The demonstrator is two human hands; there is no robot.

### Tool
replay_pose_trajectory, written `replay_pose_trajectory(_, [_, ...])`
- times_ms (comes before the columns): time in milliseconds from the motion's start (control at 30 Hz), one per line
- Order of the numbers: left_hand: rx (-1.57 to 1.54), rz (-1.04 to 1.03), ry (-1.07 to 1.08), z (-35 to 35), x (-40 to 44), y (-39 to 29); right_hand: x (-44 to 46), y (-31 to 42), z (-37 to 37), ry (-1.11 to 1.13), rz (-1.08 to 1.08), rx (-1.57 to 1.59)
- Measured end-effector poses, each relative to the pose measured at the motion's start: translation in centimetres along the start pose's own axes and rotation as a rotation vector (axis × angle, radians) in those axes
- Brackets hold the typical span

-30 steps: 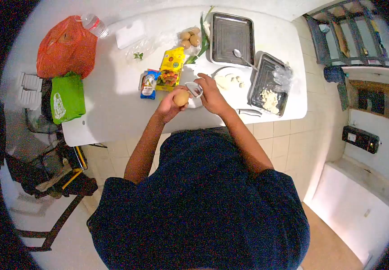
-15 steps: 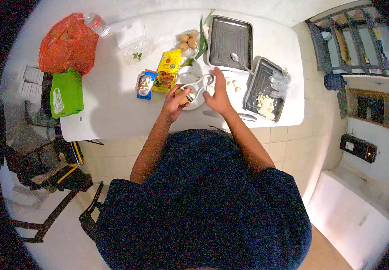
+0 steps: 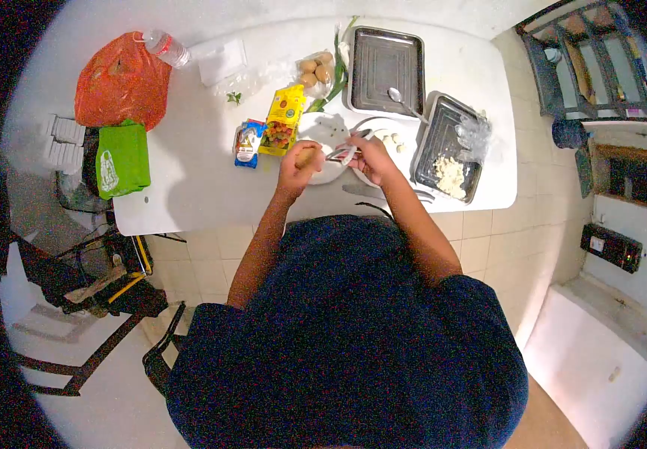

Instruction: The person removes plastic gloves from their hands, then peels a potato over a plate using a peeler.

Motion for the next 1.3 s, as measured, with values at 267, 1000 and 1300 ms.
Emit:
replay_pose_trajectory(267, [-0.513,0.497,-0.082,-0.3,-1.1,5.5,1.1,0.0,-0.7,0.11,0.068,0.279])
replay_pose_trajectory(1000, [-0.496,0.438,-0.142,0.1,-0.3,3.6,0.0,-0.5,-6.9,0.095,0.464,-0.271])
replay_pose_trajectory(1300, [-0.467,0.567,-0.292,0.5,-0.7,4.9,-0.5,-1.2,-6.9,0.048,0.429,-0.42])
Point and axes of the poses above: each hand's wrist, its own x-axis towards the middle knuckle, its own z-axis out of the back of the hand, y = z × x, the point moved 6 cm from there along x, towards the middle knuckle, and after that the axes turned 6 degrees about x, right-handed, at the moved point
